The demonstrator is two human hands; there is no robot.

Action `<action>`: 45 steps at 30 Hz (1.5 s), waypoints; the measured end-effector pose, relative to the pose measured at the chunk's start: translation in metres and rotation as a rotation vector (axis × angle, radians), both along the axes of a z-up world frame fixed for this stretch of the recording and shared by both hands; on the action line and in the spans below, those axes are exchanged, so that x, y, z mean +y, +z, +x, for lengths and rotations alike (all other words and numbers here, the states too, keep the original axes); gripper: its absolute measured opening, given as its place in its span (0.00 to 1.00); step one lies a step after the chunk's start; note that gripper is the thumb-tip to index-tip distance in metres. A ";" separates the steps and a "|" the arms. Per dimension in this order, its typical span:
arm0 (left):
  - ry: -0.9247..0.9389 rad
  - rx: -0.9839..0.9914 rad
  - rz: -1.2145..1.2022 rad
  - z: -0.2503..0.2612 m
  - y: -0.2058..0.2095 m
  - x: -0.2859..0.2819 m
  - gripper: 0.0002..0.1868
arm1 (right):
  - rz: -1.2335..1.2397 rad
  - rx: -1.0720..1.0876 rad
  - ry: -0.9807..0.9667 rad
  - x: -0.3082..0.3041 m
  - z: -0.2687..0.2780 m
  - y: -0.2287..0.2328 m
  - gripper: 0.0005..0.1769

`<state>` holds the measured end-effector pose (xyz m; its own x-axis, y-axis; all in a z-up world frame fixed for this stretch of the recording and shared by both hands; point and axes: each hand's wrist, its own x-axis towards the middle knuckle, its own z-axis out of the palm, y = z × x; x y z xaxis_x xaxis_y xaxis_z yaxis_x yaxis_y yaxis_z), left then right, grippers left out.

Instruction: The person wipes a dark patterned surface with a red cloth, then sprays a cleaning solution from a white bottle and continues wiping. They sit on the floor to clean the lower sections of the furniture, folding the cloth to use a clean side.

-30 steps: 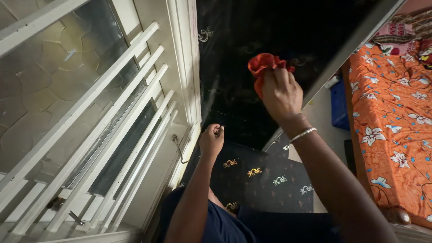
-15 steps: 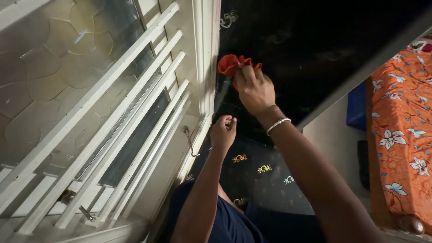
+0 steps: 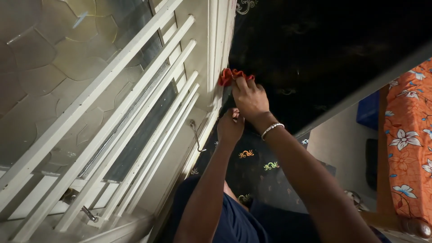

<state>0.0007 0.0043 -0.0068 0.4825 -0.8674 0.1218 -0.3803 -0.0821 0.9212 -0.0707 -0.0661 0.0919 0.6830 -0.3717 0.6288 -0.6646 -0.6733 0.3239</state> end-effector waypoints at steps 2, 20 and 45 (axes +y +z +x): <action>-0.020 0.033 0.014 0.002 0.001 0.000 0.15 | 0.004 0.035 -0.008 -0.002 0.000 -0.009 0.20; -0.245 -0.200 0.245 0.003 -0.024 -0.005 0.20 | 0.075 0.131 -0.054 0.007 -0.025 -0.049 0.19; -0.316 -0.239 0.347 -0.006 -0.020 -0.003 0.29 | -0.121 0.018 -0.221 0.029 -0.156 0.091 0.09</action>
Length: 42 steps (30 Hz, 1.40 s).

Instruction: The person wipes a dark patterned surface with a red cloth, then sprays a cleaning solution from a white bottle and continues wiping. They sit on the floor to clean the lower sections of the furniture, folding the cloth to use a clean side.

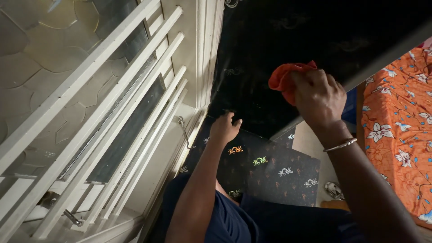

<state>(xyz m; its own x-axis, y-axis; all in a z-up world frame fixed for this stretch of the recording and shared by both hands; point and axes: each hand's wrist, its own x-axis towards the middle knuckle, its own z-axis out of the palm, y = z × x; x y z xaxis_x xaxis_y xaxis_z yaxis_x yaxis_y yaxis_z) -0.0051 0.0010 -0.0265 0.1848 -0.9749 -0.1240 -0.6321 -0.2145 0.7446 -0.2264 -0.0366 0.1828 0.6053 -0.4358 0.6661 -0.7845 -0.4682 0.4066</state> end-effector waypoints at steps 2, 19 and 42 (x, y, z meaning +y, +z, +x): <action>-0.011 -0.002 0.011 -0.001 0.002 0.001 0.29 | 0.003 -0.017 0.011 -0.003 0.001 -0.006 0.07; -0.023 -0.015 -0.097 -0.003 -0.006 0.002 0.29 | 0.142 -0.037 0.010 -0.004 0.042 -0.086 0.10; -0.021 -0.027 -0.182 -0.001 0.002 0.005 0.25 | 0.317 0.056 -0.073 0.009 -0.018 -0.110 0.20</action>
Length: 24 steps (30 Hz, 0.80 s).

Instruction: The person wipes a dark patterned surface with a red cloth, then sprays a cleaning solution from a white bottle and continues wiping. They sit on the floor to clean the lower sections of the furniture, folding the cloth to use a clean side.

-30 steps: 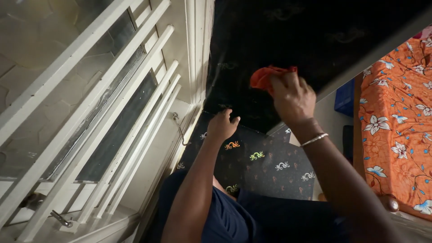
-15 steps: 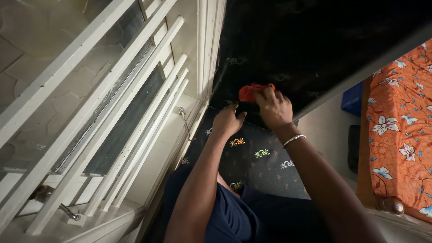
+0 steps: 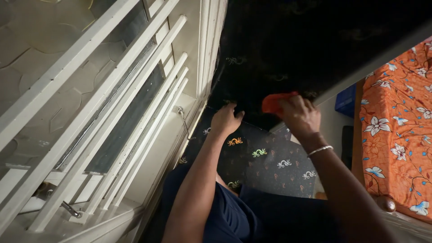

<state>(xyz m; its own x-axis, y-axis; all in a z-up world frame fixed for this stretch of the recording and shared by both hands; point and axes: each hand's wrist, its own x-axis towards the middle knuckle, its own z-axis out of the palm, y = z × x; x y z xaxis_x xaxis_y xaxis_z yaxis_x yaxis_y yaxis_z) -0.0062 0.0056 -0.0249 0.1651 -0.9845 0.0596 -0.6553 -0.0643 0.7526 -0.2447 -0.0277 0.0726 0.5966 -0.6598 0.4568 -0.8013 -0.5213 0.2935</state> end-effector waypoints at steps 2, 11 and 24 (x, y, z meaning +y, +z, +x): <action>-0.007 -0.023 -0.008 -0.001 -0.002 0.000 0.26 | -0.060 0.024 -0.028 -0.001 -0.014 0.014 0.21; -0.012 -0.005 0.044 -0.004 -0.012 -0.003 0.28 | -0.419 -0.147 -0.044 -0.010 -0.050 0.068 0.06; -0.020 -0.026 0.064 -0.002 -0.002 0.000 0.28 | -0.248 -0.120 -0.007 -0.001 -0.019 0.013 0.19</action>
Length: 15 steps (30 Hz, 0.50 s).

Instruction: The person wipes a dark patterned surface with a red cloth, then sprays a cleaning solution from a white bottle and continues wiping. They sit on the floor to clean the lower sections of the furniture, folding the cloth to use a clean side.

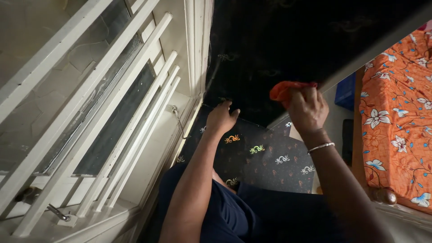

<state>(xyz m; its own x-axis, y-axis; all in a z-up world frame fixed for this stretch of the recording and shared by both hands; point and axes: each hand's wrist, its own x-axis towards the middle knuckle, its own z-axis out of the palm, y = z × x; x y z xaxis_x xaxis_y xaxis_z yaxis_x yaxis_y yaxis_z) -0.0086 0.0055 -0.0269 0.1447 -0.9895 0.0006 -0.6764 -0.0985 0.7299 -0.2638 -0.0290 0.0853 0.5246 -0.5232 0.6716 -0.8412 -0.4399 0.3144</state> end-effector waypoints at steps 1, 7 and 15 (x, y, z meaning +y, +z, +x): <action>0.001 0.000 0.008 0.000 0.003 0.000 0.28 | 0.034 0.001 -0.002 0.001 0.001 -0.006 0.18; 0.008 0.005 0.041 0.000 0.013 0.004 0.28 | 0.206 0.035 -0.018 0.006 0.008 -0.047 0.08; 0.008 -0.010 0.062 0.000 0.003 0.000 0.30 | 0.284 0.065 0.031 0.001 0.012 -0.098 0.08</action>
<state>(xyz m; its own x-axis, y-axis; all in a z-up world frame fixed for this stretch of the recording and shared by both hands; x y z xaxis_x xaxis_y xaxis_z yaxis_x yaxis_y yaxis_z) -0.0087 0.0058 -0.0239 0.1528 -0.9865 -0.0592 -0.6825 -0.1487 0.7156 -0.2516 -0.0277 -0.0126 0.5805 -0.6686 0.4647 -0.8081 -0.5433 0.2279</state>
